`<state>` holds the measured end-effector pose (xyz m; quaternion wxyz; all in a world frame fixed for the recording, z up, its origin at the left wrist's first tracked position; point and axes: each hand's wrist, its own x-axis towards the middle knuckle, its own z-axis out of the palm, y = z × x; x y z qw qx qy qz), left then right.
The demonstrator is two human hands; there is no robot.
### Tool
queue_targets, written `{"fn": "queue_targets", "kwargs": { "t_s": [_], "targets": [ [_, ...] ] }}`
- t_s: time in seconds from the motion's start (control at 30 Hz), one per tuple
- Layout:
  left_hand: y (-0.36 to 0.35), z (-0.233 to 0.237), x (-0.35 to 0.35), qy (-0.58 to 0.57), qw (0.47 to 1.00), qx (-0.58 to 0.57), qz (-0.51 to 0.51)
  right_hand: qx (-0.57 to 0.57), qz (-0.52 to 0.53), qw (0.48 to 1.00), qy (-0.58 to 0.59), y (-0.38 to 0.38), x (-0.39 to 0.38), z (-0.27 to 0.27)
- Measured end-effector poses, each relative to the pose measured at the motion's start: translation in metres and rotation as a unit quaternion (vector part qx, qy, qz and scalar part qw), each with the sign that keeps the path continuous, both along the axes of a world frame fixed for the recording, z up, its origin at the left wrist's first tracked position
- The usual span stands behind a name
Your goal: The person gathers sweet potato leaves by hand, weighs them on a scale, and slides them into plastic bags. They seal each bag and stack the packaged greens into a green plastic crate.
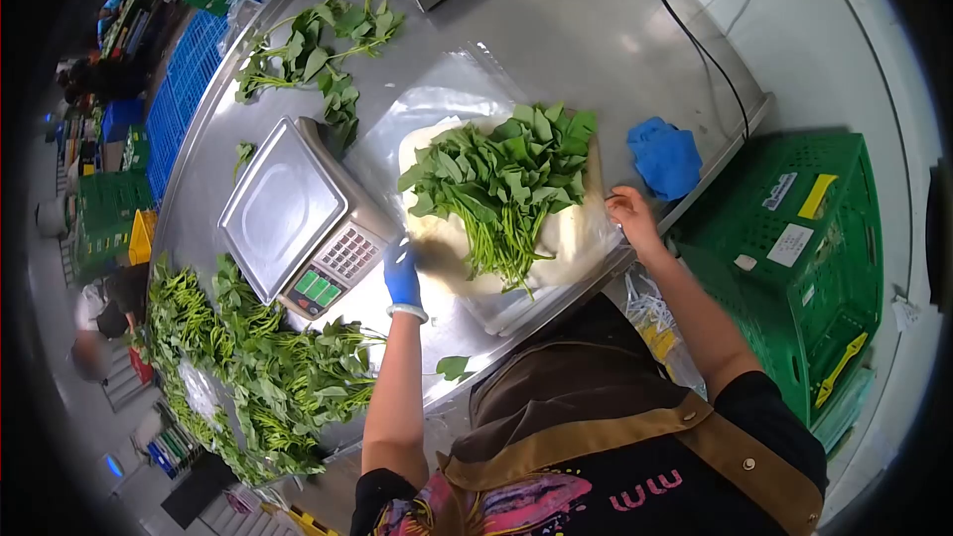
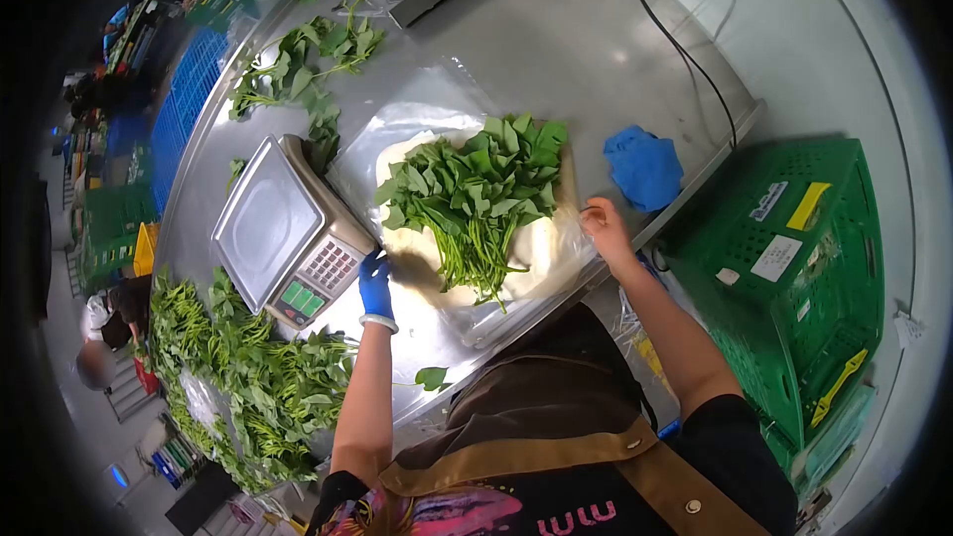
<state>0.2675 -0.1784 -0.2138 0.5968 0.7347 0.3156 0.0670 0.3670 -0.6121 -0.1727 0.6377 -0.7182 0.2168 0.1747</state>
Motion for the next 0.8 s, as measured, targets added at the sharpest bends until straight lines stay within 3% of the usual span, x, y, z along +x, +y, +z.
{"fn": "queue_targets", "kwargs": {
  "t_s": [0.03,0.1,0.2,0.3,0.37,0.4,0.43,0.5,0.57,0.63,0.67,0.77,0.8],
  "targets": [
    [-0.002,-0.003,0.002,0.031,0.999,-0.042,0.014,-0.033,0.044,0.996,-0.067,-0.004,0.005,-0.005],
    [-0.034,0.058,0.024,0.086,0.995,0.031,0.027,-0.099,0.131,0.967,-0.196,-0.011,0.010,-0.018],
    [-0.020,0.025,0.024,-0.074,0.971,0.229,0.012,-0.110,0.197,0.954,-0.198,-0.006,0.021,0.013],
    [-0.016,0.041,0.036,0.056,0.998,0.009,-0.018,-0.068,0.196,0.967,-0.148,-0.006,0.030,0.009],
    [-0.013,0.047,0.046,0.114,0.990,-0.024,-0.077,-0.145,0.248,0.935,-0.206,0.004,0.033,0.035],
    [-0.012,0.056,0.052,0.146,0.979,-0.097,-0.104,-0.184,0.276,0.914,-0.234,0.008,0.034,0.046],
    [-0.011,0.062,0.057,0.176,0.961,-0.170,-0.129,-0.244,0.328,0.861,-0.303,0.010,0.037,0.048],
    [-0.017,0.062,0.064,0.167,0.956,-0.152,-0.187,-0.355,0.412,0.720,-0.431,0.013,0.050,0.053],
    [-0.018,0.067,0.071,0.100,0.941,0.128,-0.296,-0.345,0.477,0.606,-0.536,0.039,0.062,0.094],
    [-0.045,0.118,0.074,0.036,0.853,0.387,-0.347,-0.306,0.541,0.501,-0.602,0.078,0.053,0.143],
    [-0.064,0.151,0.078,0.138,0.816,0.428,-0.363,-0.277,0.574,0.454,-0.623,0.100,0.041,0.161],
    [-0.093,0.196,0.059,0.132,0.767,0.495,-0.387,-0.267,0.574,0.530,-0.564,0.147,-0.008,0.179],
    [-0.095,0.181,0.048,0.093,0.738,0.544,-0.388,-0.275,0.564,0.566,-0.536,0.156,-0.020,0.168]
  ]
}}
